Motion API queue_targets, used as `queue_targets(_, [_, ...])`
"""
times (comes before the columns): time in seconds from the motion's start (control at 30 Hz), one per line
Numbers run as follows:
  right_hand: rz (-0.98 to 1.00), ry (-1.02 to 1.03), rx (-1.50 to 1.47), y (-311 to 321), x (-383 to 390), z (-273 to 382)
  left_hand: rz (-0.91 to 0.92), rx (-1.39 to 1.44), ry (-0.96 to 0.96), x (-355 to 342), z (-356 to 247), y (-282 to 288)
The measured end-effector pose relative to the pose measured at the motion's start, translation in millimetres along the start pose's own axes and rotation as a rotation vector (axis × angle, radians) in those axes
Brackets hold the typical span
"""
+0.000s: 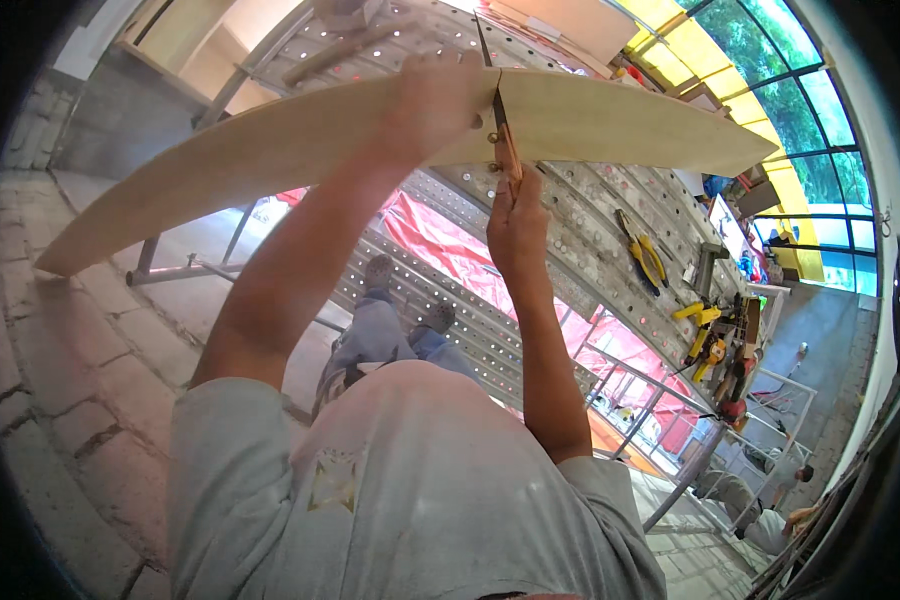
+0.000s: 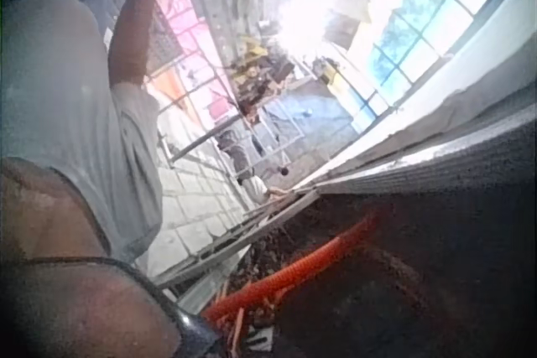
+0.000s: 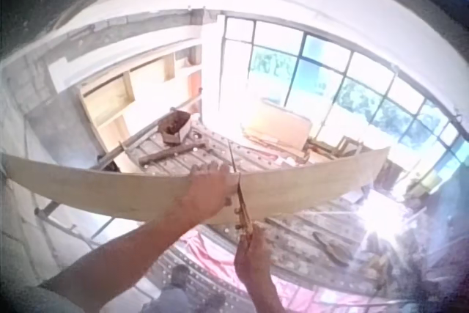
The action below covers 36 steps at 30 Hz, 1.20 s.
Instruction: The person measures and marks a wooden board using a tape measure and a ruler, cuts along the mark using a hand saw, and separates the board into two pieces by hand.
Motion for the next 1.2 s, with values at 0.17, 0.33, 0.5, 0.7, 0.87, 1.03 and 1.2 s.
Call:
queue_targets(0.17, [0.156, -0.120, 0.028, 17, -35, 54, -0.181, -0.174, 0.120, 5, 0, -35])
queue_targets(0.33, [0.132, -0.152, 0.037, 14, -41, 48, -0.179, -0.060, 0.116, -19, 15, -37])
queue_targets(0.5, [0.130, -0.156, 0.047, 29, -41, 62, -0.013, 0.006, 0.049, -30, 15, -33])
queue_targets(0.7, [0.153, -0.245, 0.034, 71, 34, 74, 0.114, 0.004, 0.128, -32, 25, -42])
queue_targets(0.87, [0.109, -0.155, 0.040, 69, 45, 61, 0.123, -0.004, 0.153, -43, 27, -45])
queue_targets(1.03, [0.117, -0.158, 0.139, 11, -13, 16, 0.050, 0.032, 0.144, -37, 18, -41])
queue_targets(1.2, [-0.054, -0.017, 0.000, -10, -7, -1, -0.065, 0.061, 0.053, -38, 21, -46])
Point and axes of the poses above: each hand's wrist, its own x-axis away from the middle knuckle, its own y-axis out of the back of the hand, z = x × y, the point moved 1 cm from there along -x, towards the middle knuckle, and after that the axes turned 11 degrees about -x, right-handed, at the moved point
